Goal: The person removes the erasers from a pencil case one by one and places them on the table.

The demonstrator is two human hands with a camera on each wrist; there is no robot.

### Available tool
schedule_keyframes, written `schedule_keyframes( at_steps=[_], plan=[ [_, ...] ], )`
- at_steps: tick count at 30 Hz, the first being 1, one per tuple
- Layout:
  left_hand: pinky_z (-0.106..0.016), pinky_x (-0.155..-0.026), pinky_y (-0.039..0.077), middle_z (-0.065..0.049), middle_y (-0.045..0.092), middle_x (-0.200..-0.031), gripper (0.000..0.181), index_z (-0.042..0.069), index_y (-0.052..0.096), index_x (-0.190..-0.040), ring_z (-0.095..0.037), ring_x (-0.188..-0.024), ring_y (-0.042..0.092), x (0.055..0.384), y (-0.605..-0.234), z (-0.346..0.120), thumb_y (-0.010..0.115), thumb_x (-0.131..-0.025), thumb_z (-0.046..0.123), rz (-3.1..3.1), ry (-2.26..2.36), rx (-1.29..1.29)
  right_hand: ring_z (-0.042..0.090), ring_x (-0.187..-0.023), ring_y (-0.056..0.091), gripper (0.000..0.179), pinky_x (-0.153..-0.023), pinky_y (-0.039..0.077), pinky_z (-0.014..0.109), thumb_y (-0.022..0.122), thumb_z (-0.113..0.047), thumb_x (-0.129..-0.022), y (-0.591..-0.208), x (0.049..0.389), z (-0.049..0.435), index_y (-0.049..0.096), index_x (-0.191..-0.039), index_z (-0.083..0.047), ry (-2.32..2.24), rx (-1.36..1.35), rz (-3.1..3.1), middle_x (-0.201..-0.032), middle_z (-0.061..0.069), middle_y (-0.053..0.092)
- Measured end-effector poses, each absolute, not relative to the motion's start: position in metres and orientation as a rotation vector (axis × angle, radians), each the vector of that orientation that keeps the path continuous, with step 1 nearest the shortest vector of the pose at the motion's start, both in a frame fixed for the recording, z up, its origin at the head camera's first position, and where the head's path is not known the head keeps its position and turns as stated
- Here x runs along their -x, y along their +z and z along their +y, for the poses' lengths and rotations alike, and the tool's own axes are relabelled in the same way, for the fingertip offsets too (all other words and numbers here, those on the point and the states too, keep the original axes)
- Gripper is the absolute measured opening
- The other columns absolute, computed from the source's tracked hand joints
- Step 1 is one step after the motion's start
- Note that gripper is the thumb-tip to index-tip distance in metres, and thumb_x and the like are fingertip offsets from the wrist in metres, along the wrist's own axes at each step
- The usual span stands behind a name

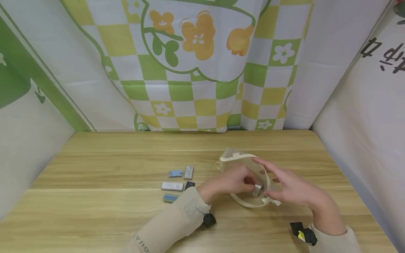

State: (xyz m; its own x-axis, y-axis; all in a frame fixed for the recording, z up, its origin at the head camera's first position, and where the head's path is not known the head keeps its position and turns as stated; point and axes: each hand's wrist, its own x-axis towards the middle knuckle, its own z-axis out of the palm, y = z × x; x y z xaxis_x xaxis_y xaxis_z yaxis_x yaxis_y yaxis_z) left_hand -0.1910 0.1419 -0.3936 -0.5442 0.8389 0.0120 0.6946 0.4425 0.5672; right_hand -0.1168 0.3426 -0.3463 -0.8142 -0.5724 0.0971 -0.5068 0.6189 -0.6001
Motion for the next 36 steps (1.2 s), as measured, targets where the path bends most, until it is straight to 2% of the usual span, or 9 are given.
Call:
schedule_keyframes(
  at_steps=[3, 5, 10, 13, 22, 29, 36],
  plan=[
    [-0.006, -0.069, 0.045, 0.004, 0.076, -0.092, 0.012, 0.011, 0.077, -0.100, 0.003, -0.076, 0.063, 0.191, -0.392, 0.139, 0.070, -0.090, 0.015, 2.406, 0.773, -1.339, -0.007, -0.128, 0.043, 0.089, -0.088, 0.058, 0.032, 0.078, -0.016, -0.085, -0.346, 0.118, 0.343, 0.025, -0.158, -0.019, -0.965, 0.906, 2.727, -0.157, 0.018, 0.036],
    [-0.005, -0.069, 0.046, 0.003, 0.077, -0.094, 0.012, 0.010, 0.077, -0.099, 0.003, -0.077, 0.064, 0.191, -0.391, 0.138, 0.070, -0.090, 0.015, 2.397, 0.771, -1.357, -0.005, -0.129, 0.044, 0.090, -0.087, 0.058, 0.032, 0.078, -0.016, -0.085, -0.346, 0.118, 0.343, 0.025, -0.158, -0.020, -0.960, 0.897, 2.727, -0.157, 0.017, 0.035],
    [-0.004, -0.068, 0.046, 0.002, 0.077, -0.091, 0.009, 0.008, 0.076, -0.096, 0.004, -0.075, 0.064, 0.191, -0.392, 0.134, 0.071, -0.089, 0.012, 2.355, 0.788, -1.428, 0.013, -0.127, 0.051, 0.090, -0.087, 0.058, 0.032, 0.077, -0.016, -0.086, -0.345, 0.119, 0.343, 0.024, -0.158, -0.021, -0.960, 0.866, 2.710, -0.157, 0.018, 0.036],
    [-0.004, -0.068, 0.045, 0.002, 0.076, -0.088, 0.008, 0.008, 0.076, -0.093, 0.006, -0.073, 0.063, 0.191, -0.392, 0.132, 0.071, -0.089, 0.012, 2.340, 0.787, -1.472, 0.017, -0.126, 0.054, 0.089, -0.087, 0.058, 0.032, 0.077, -0.016, -0.086, -0.344, 0.120, 0.342, 0.024, -0.158, -0.021, -0.961, 0.864, 2.705, -0.155, 0.018, 0.038],
    [-0.003, -0.070, 0.046, 0.003, 0.076, -0.090, 0.009, 0.008, 0.076, -0.095, 0.006, -0.075, 0.063, 0.186, -0.387, 0.125, 0.071, -0.089, 0.012, 2.328, 0.750, -1.492, -0.006, -0.128, 0.044, 0.088, -0.089, 0.057, 0.031, 0.076, -0.018, -0.087, -0.345, 0.118, 0.341, 0.023, -0.158, -0.020, -0.983, 0.871, 2.685, -0.156, 0.018, 0.036],
    [-0.003, -0.073, 0.046, 0.002, 0.076, -0.095, 0.011, 0.009, 0.076, -0.099, 0.005, -0.079, 0.065, 0.181, -0.382, 0.120, 0.070, -0.090, 0.012, 2.303, 0.728, -1.488, -0.009, -0.127, 0.043, 0.089, -0.089, 0.057, 0.031, 0.076, -0.015, -0.087, -0.345, 0.117, 0.341, 0.023, -0.158, -0.018, -0.997, 0.886, 2.673, -0.154, 0.019, 0.038],
    [-0.004, -0.074, 0.047, 0.002, 0.076, -0.096, 0.013, 0.008, 0.076, -0.101, 0.006, -0.079, 0.064, 0.184, -0.379, 0.113, 0.068, -0.091, 0.012, 2.266, 0.789, -1.522, -0.012, -0.128, 0.040, 0.088, -0.089, 0.057, 0.030, 0.076, -0.017, -0.087, -0.346, 0.117, 0.341, 0.024, -0.158, -0.017, -0.981, 0.919, 2.691, -0.158, 0.016, 0.033]
  ],
)
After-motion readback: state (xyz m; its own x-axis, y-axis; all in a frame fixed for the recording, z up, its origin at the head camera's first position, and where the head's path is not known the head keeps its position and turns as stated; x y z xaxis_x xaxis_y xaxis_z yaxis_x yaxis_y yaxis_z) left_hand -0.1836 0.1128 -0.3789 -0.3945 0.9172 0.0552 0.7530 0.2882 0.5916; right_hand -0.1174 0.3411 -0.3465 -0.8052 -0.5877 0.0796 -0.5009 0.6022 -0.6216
